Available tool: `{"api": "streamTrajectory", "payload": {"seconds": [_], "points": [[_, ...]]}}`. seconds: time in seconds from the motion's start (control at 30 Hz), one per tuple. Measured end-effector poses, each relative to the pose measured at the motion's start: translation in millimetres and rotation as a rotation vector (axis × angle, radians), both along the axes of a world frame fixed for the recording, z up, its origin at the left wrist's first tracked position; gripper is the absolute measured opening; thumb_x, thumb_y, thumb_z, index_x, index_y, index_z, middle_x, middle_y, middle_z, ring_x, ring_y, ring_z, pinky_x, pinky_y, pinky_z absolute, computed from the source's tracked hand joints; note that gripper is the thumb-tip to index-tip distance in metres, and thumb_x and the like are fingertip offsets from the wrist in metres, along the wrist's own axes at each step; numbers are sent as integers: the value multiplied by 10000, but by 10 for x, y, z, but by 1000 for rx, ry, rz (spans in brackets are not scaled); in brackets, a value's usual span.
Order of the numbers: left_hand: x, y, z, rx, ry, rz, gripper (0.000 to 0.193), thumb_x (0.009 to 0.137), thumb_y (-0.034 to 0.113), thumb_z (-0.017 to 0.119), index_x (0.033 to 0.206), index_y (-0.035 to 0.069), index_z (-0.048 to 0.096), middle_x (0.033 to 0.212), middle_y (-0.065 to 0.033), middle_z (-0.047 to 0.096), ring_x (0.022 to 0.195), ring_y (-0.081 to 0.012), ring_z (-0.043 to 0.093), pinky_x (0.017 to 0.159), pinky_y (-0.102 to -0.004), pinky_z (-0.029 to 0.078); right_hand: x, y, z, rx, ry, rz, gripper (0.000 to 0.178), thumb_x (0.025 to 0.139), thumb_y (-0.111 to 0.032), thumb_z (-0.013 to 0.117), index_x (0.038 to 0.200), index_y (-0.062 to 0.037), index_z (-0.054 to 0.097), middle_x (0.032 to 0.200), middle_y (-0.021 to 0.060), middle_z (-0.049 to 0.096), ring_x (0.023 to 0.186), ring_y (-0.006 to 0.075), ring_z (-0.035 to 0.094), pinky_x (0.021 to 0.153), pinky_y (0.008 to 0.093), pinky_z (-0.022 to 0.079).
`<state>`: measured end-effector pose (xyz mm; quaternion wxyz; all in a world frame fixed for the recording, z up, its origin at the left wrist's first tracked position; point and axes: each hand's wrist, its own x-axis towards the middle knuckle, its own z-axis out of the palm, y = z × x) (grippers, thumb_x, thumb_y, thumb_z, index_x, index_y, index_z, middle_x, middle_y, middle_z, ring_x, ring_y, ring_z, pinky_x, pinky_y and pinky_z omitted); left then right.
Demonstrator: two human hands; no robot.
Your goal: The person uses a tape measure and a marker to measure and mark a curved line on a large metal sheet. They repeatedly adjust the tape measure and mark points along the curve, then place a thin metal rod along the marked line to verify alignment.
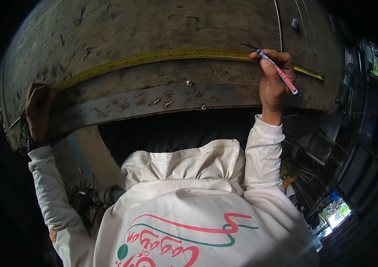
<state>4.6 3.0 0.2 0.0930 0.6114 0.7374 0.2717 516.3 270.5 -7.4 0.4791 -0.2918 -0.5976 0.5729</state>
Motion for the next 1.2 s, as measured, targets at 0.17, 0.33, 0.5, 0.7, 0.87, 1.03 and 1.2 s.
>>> {"api": "streamTrajectory", "payload": {"seconds": [0.17, 0.33, 0.5, 0.7, 0.87, 1.03, 1.2], "points": [[46, 14, 65, -38, -39, 21, 112, 897, 38, 751, 980, -13, 695, 986, -124, 640, 948, -291, 629, 877, -380, 486, -166, -115, 30, 23, -61, 61, 142, 944, -28, 710, 1084, -3, 699, 1031, 133, 750, 980, 217, 753, 943, 368, 598], [18, 45, 78, -9, 19, -27, 126, 886, 60, 777, 977, 2, 712, 970, -123, 657, 933, -297, 637, 881, -399, 488, -734, -449, -15, 78, -126, 198, 140, 923, -9, 743, 1060, -16, 719, 970, 83, 747, 879, 138, 736, 771, 263, 590], [48, 34, 93, 2, 6, -13, 130, 876, 53, 791, 974, 7, 719, 969, -107, 670, 934, -291, 647, 875, -392, 490, -944, -527, 2, 160, -216, 244, 128, 892, -26, 782, 1012, -29, 739, 927, 62, 750, 803, 102, 705, 717, 248, 563], [74, 49, 69, 26, -14, -22, 145, 870, 33, 799, 981, 1, 711, 959, -110, 669, 913, -289, 651, 859, -385, 492, -993, -520, 20, 300, -313, 226, 103, 858, -14, 785, 952, -24, 744, 893, 82, 744, 790, 140, 714, 713, 282, 568], [63, 43, 70, 20, 21, -23, 153, 878, 55, 802, 982, -1, 705, 958, -112, 664, 907, -292, 649, 855, -383, 492, -899, -481, 44, 232, -296, 219, 94, 851, -6, 763, 941, -15, 738, 887, 80, 741, 778, 152, 710, 700, 282, 559], [45, 50, 53, 31, 54, -28, 147, 892, 69, 794, 976, -3, 698, 962, -113, 658, 896, -294, 649, 842, -384, 495, -873, -438, 26, 310, -315, 194, 90, 832, 7, 754, 918, -7, 731, 876, 84, 726, 744, 151, 691, 687, 289, 551], [6, 24, 39, 6, 25, -23, 142, 901, 69, 786, 980, -8, 697, 961, -113, 652, 914, -291, 646, 861, -380, 489, -812, -418, 23, 274, -304, 180, 87, 827, -4, 758, 909, -5, 731, 853, 89, 719, 757, 161, 697, 695, 295, 554]]}}
